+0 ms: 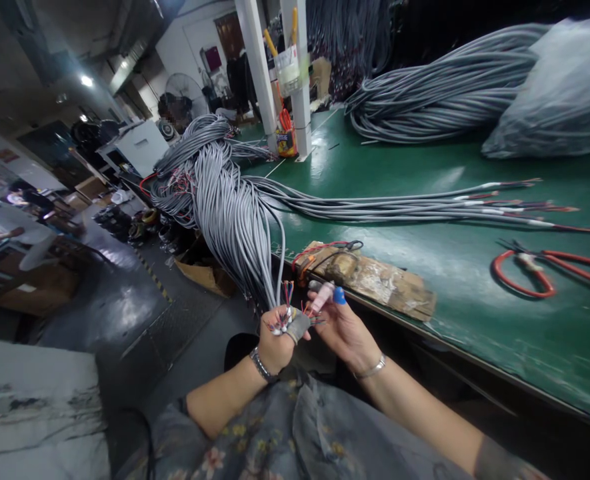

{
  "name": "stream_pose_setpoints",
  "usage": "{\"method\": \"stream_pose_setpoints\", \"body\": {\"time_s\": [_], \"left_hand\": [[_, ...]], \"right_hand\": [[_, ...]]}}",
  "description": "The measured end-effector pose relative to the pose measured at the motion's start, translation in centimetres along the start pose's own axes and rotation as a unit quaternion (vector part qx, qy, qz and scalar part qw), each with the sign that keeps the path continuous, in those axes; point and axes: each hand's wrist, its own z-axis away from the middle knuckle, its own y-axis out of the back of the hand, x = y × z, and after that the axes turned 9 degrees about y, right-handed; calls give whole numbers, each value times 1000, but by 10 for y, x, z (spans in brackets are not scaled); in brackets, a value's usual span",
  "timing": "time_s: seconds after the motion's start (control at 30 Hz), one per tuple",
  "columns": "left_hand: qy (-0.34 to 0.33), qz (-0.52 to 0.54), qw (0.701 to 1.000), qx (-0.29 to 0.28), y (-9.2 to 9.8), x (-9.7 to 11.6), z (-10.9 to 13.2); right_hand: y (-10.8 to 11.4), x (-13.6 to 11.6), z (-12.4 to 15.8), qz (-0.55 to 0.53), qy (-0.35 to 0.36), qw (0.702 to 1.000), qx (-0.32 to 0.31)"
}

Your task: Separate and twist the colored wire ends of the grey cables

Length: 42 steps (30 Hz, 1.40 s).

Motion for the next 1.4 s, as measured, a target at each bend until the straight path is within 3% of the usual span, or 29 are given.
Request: {"method": "stream_pose_setpoints", "body": {"time_s": [0.17, 0.4, 0.63, 0.9, 1.2, 1.4], "left_hand": [[-22, -16, 1000, -1, 6, -3, 3], [-23, -6, 1000, -14, 9, -12, 3], [-58, -105, 993, -23, 12, -8, 2], [-44, -200, 969, -135, 23, 1, -8], [10, -52, 997, -49, 10, 4, -1], [40, 12, 999, -18, 6, 4, 1]], "right_hand": [[2, -4, 1, 4, 1, 1000, 8], [7, -12, 21, 114, -64, 988, -80], [3, -2, 32, 249, 22, 968, -19], [2, -6, 32, 314, 58, 947, -41], [-12, -2, 34, 251, 3, 967, 43], [-11, -1, 35, 230, 12, 973, 30]]}}
